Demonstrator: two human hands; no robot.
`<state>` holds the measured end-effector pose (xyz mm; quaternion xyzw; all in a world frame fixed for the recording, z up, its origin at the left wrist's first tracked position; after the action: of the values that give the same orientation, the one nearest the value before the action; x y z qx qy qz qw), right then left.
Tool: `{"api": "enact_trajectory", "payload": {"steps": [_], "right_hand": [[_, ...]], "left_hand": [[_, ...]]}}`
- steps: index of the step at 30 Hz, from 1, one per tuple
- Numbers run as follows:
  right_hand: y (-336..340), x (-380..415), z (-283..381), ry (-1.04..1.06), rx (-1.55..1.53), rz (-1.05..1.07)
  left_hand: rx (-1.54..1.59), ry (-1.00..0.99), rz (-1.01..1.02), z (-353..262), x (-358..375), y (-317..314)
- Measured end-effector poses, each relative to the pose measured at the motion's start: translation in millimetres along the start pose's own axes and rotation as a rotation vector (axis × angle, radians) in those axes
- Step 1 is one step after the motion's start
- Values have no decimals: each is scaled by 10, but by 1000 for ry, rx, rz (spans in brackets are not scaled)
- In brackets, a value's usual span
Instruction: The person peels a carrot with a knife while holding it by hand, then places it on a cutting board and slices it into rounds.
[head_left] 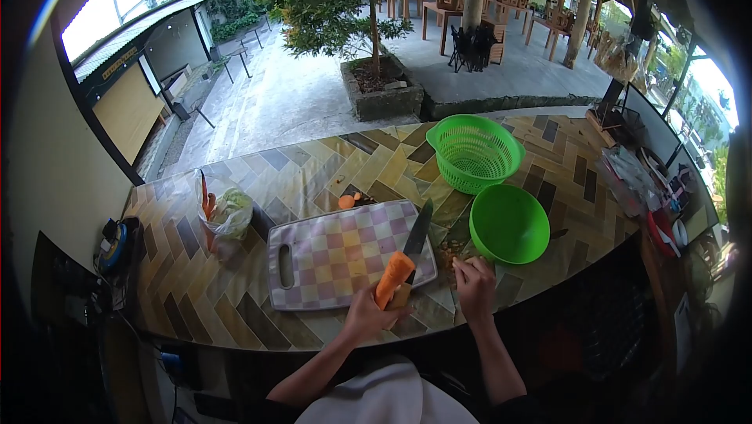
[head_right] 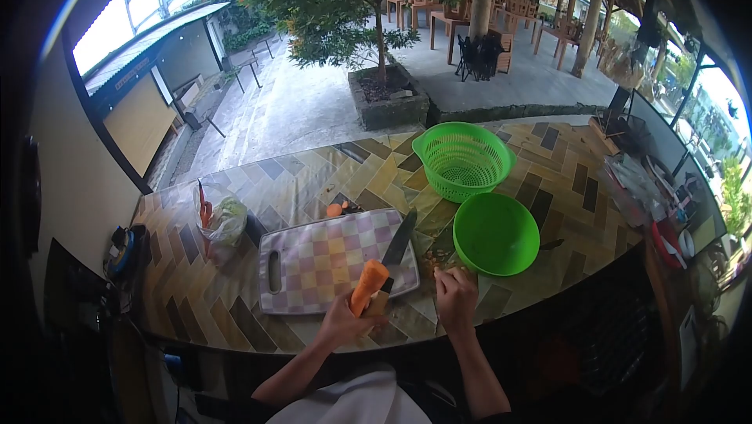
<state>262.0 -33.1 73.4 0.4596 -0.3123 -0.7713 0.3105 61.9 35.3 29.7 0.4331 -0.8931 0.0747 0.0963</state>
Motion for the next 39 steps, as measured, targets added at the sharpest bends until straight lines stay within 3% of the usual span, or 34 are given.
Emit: {"api": "enact_trajectory", "payload": {"steps": [2,5,8,11,14,20,24,25,31,34,39], "right_hand": [[-96,25,-38,35,80,116],[-121,11,-31,-77,66,196],[-9,14,303,97,158,24],[-323,246,974,437,48,339],[-683,548,999,536,134,506],[-321,215,218,117,349,240],[-554,288,807,377,-20,416],[-678,352,918,478,99,449],[-686,154,470,286,360,393],[-495,42,196,43,239,291],[-762,-111,723,322,103,343]], "left_hand": [[134,35,4,-72,10,39],[175,10,26,-163,12,131],[198,8,-14,-181,4,274],[336,-27,-47,-91,-83,402],[309,-55,-128,142,-194,552],[222,-17,-122,301,-196,556],[142,-26,-143,225,-197,521],[132,-36,-141,275,-224,524],[128,-30,-122,223,-224,483],[112,-8,-127,232,-230,478],[147,-10,-143,262,-227,513]]}}
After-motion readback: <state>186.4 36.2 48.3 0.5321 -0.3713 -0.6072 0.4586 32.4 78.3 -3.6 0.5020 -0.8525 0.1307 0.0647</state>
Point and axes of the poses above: each hand's wrist, its own x-axis away from the middle knuckle, its own y-axis out of the back of the hand, z = x × y, the point moved 10 cm from there along -x, towards the middle knuckle, and after that the axes turned 12 degrees about x, right-handed, at the moved point
